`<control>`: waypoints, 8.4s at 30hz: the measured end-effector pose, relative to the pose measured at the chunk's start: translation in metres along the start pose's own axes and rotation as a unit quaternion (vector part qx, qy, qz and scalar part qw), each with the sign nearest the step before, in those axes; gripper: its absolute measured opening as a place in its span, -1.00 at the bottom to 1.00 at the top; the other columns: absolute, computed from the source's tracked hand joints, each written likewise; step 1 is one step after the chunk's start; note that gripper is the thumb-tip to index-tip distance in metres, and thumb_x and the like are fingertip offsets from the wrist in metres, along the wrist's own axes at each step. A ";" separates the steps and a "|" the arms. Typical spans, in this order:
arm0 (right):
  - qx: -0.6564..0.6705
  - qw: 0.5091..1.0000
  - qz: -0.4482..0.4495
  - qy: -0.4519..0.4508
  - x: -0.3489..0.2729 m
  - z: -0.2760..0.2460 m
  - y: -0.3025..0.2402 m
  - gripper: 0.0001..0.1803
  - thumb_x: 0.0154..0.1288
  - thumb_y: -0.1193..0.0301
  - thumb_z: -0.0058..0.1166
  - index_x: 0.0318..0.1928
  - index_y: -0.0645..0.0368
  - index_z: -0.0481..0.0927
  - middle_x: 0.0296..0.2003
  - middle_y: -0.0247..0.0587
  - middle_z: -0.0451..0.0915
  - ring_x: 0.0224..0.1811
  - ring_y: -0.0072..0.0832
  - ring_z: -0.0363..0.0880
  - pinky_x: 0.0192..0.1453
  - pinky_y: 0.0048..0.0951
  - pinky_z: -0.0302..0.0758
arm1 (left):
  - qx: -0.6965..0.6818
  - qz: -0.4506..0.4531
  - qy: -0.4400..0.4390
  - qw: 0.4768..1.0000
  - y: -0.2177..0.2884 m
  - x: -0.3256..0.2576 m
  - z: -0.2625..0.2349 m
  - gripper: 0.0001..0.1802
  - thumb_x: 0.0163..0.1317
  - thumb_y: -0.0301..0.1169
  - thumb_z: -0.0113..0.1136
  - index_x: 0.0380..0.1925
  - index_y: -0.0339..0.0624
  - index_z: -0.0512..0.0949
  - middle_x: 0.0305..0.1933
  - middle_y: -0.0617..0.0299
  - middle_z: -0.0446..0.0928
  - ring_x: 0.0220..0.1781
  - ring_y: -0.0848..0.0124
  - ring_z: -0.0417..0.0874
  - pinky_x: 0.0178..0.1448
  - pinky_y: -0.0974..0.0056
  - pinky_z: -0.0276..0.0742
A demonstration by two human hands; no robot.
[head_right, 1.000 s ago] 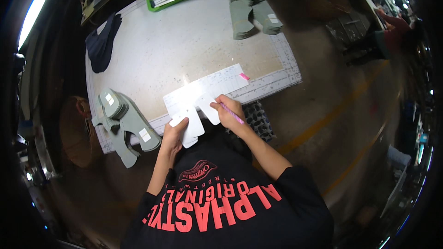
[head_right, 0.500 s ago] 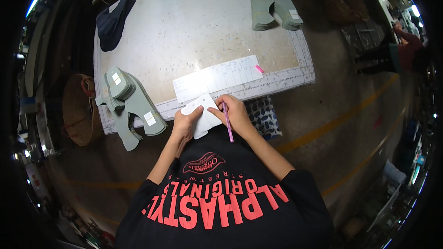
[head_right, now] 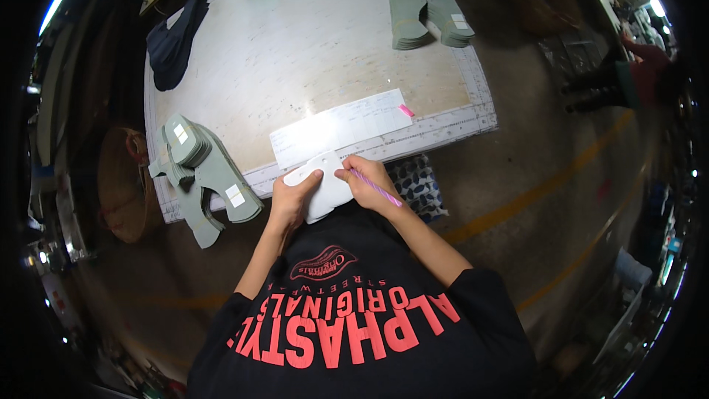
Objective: The person unpacks a plastic bag, then uses a pink pen to write on small white labels attached to stacks of gray and black material pieces. They move between tables, continue labeling, and place labeled pieces into a red basket.
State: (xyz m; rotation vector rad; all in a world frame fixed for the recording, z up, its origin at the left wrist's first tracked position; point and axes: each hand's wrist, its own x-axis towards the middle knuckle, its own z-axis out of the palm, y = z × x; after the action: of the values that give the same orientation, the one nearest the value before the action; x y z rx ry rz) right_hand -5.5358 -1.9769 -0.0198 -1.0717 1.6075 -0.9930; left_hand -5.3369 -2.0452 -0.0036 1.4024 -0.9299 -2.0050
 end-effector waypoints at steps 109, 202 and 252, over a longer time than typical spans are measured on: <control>-0.110 0.940 -0.202 0.254 0.077 -0.006 0.039 -0.58 0.76 0.36 -0.03 -0.38 0.27 0.51 -0.58 -0.01 0.63 -0.54 -0.09 0.70 -0.42 -0.15 0.55 | 0.651 0.557 -0.017 0.515 -0.034 0.067 0.008 -0.43 0.34 0.01 0.47 0.34 0.28 0.70 0.34 0.47 0.69 -0.18 0.36 0.58 -0.03 0.22 0.50; -0.167 0.944 -0.204 0.198 0.067 -0.006 0.052 -0.60 0.76 0.36 -0.04 -0.35 0.28 0.50 -0.56 0.08 0.56 -0.54 -0.01 0.63 -0.41 -0.10 0.48 | 0.642 0.572 0.011 0.510 -0.037 0.071 0.008 -0.47 0.30 0.01 0.49 0.27 0.27 0.74 0.28 0.50 0.72 -0.20 0.39 0.60 -0.04 0.25 0.50; -0.196 0.928 -0.183 0.258 0.071 -0.005 0.054 -0.61 0.77 0.36 -0.06 -0.33 0.26 0.52 -0.53 0.12 0.63 -0.44 0.12 0.71 -0.38 -0.01 0.54 | 0.641 0.577 0.012 0.506 -0.038 0.072 0.008 -0.43 0.29 -0.01 0.48 0.31 0.28 0.71 0.30 0.48 0.71 -0.19 0.40 0.59 -0.04 0.25 0.51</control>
State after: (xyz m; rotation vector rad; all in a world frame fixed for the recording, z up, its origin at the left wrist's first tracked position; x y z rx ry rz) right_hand -5.5640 -2.0278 -0.0877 -1.5110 2.1457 -1.3125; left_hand -5.3694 -2.0723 -0.0737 0.6567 -2.5937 0.0029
